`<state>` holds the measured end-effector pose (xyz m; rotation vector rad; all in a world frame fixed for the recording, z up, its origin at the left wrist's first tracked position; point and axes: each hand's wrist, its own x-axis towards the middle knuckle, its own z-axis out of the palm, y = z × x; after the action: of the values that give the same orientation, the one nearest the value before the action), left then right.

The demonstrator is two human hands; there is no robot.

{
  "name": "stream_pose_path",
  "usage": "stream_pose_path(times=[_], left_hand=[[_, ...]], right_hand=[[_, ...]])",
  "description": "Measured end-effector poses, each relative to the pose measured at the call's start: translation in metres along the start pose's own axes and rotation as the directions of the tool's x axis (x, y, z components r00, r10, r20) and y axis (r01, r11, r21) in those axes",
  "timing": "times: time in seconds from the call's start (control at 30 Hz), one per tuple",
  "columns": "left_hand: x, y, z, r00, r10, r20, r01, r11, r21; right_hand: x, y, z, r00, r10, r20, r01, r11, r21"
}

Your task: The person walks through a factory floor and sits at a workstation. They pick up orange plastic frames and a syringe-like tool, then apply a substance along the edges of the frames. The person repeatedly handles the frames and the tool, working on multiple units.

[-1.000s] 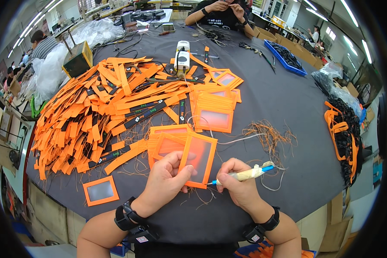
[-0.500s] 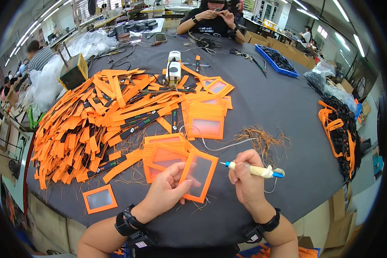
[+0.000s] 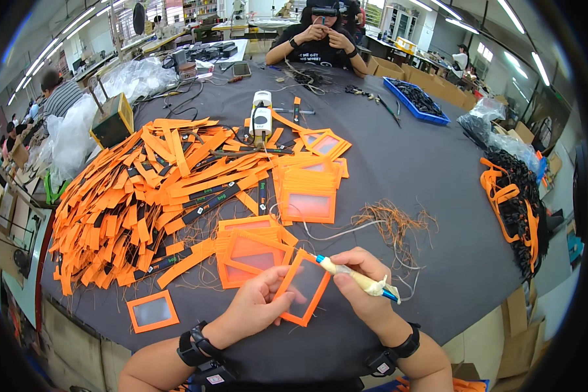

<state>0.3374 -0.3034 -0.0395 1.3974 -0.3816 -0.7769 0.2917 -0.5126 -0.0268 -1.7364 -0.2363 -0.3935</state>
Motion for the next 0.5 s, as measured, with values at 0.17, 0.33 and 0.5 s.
stream_pose_path(times=[0.17, 0.33, 0.5], left_hand=[[-0.0003, -0.0013, 0.0015, 1.0, 0.009, 0.016, -0.009, 1.0, -0.008], [-0.0012, -0.0012, 0.001, 1.0, 0.013, 0.015, -0.013, 1.0, 0.02], [-0.0011, -0.0022, 0.0018, 1.0, 0.028, 0.013, -0.028, 0.999, 0.019]], right_hand=[[-0.0016, 0.0035, 0.0052, 0.999, 0.005, -0.033, -0.004, 1.0, 0.017], [-0.0007, 0.0092, 0.0056, 0.999, -0.009, -0.036, 0.008, 1.0, -0.029], [-0.0002, 0.0064, 0.0061, 0.999, -0.029, -0.035, 0.026, 0.997, -0.07]])
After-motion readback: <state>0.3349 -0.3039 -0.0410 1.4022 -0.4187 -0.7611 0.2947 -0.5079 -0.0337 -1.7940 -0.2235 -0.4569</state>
